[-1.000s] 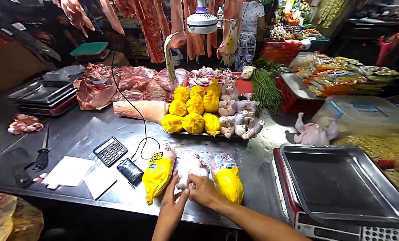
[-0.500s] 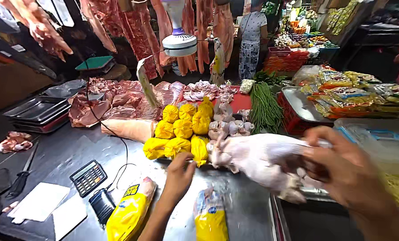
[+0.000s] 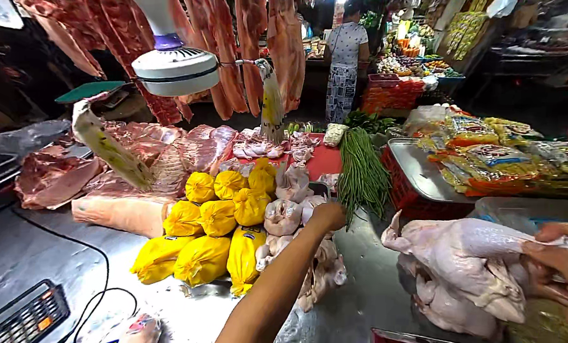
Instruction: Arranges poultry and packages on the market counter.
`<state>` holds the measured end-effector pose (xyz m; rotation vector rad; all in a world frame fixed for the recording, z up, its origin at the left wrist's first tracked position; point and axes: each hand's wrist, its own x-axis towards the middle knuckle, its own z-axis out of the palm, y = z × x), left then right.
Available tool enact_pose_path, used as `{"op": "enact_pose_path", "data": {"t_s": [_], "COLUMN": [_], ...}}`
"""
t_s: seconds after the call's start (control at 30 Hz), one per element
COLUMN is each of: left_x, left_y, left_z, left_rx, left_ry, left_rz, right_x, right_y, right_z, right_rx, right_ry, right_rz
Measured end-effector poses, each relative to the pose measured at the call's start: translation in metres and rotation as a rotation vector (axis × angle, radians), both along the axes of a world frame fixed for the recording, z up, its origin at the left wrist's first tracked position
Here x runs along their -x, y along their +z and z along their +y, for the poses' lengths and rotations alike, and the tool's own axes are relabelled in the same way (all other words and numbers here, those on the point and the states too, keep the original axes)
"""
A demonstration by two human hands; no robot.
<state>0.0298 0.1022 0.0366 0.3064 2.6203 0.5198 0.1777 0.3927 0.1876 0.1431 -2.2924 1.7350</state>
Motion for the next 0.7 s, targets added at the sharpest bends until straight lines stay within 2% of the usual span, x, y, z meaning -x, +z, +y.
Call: {"op": "enact_pose_path", "data": {"t_s": [0.07, 0.2, 0.43, 0.53, 0.6, 0.63, 0.7], "left_x": [-0.01, -0.039, -0.05, -0.048, -0.048, -0.047, -0.046], "left_y": [0.001, 0.016, 0.048, 0.051, 0.053, 0.053, 0.05], "left_z": [-0.006, -0.032, -0.042, -0.034, -0.028, -0.023, -0.014], "left_rx": [0.062, 0.131, 0.227, 0.28, 0.289, 0.293, 0.304], "left_ry": [-0.033, 0.04, 0.039, 0.007, -0.007, -0.011, -0.014], "left_rz": [-0.043, -0.026, -0.082, -0.125, -0.134, -0.133, -0.123], "right_x": [0.017, 0.056, 0.127, 0.164, 0.198, 0.22, 0.268], "right_y": [-0.012, -0.02, 0.017, 0.019, -0.001, -0.022, -0.091], "right_z": [-0.008, -0.029, -0.088, -0.121, -0.151, -0.168, -0.206], "right_rx": [0.038, 0.105, 0.189, 0.08, -0.073, -0.146, -0.247], "right_ry": [-0.001, 0.048, 0.173, 0.249, 0.328, 0.378, 0.466], "right_rz": [-0.008, 0.09, 0.116, -0.003, -0.154, -0.248, -0.429]}}
